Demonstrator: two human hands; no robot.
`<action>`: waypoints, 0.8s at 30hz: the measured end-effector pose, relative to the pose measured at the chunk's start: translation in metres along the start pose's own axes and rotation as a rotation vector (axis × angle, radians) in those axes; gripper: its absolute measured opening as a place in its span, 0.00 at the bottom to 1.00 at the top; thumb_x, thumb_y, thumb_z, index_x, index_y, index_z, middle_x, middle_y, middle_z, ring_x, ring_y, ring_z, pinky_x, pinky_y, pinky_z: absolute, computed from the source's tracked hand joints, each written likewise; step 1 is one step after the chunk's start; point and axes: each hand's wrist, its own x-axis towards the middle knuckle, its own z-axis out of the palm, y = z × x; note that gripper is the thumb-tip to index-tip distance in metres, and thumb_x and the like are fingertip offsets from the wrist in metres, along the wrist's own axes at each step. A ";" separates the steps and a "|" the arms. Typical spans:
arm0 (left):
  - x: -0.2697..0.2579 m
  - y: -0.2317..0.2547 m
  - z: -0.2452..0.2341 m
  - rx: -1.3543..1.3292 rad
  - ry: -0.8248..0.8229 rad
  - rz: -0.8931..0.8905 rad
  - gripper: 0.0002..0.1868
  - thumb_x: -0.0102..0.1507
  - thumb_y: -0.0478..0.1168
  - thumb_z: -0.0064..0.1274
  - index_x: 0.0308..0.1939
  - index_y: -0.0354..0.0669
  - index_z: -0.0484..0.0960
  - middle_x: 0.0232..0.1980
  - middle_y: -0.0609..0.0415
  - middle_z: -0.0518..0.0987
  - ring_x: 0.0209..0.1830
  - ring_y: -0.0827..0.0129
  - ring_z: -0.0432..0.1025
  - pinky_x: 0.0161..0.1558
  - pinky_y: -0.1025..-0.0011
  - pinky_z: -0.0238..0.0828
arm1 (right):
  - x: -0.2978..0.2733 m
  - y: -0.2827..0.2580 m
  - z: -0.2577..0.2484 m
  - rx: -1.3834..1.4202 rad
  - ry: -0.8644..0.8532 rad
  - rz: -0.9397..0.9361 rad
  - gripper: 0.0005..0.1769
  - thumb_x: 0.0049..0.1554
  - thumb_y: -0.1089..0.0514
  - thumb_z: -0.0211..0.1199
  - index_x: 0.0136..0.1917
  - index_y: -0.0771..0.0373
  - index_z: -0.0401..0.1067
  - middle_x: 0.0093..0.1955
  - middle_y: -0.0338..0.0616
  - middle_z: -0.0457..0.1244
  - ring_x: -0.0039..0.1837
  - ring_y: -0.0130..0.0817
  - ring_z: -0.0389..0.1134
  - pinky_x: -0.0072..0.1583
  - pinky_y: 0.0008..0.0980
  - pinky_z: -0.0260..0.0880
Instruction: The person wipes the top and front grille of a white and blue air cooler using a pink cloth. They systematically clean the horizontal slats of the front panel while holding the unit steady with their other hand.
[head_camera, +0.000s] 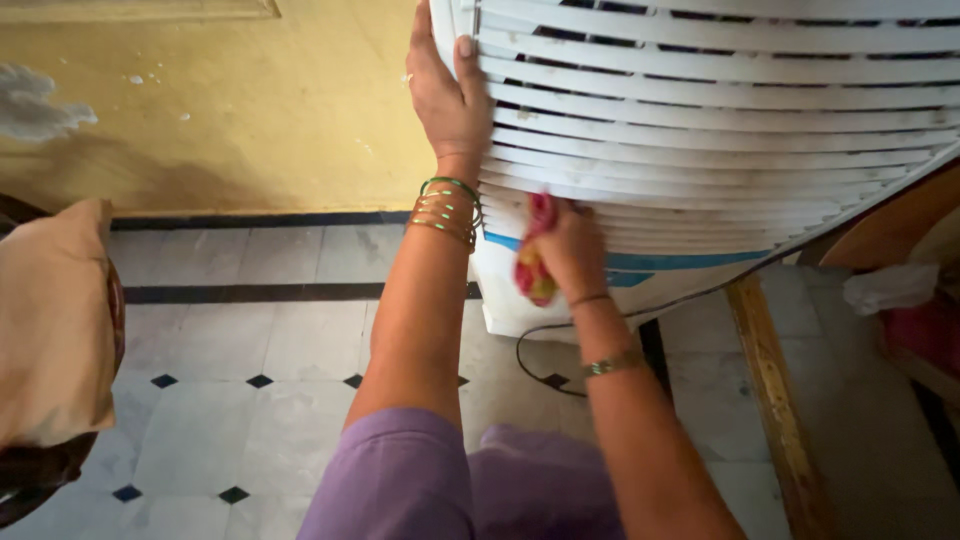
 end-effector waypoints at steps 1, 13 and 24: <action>0.000 0.002 -0.001 -0.006 0.006 0.030 0.30 0.75 0.52 0.42 0.76 0.39 0.63 0.71 0.41 0.74 0.70 0.48 0.70 0.73 0.59 0.65 | -0.003 0.009 -0.016 -0.027 0.023 0.024 0.26 0.47 0.51 0.67 0.59 0.56 0.73 0.48 0.60 0.68 0.52 0.62 0.69 0.53 0.52 0.72; -0.001 0.008 -0.003 -0.050 -0.001 0.045 0.31 0.76 0.54 0.40 0.77 0.37 0.62 0.75 0.43 0.72 0.75 0.51 0.68 0.76 0.60 0.64 | -0.058 0.088 -0.085 -0.243 0.255 0.021 0.25 0.65 0.48 0.60 0.75 0.45 0.70 0.55 0.59 0.70 0.48 0.60 0.69 0.48 0.52 0.72; 0.000 0.004 -0.003 -0.011 -0.003 0.061 0.32 0.76 0.54 0.40 0.77 0.37 0.61 0.76 0.42 0.70 0.75 0.49 0.67 0.76 0.59 0.62 | 0.002 -0.024 -0.119 0.227 0.607 -0.366 0.31 0.67 0.61 0.67 0.80 0.52 0.62 0.74 0.47 0.60 0.76 0.47 0.63 0.70 0.44 0.73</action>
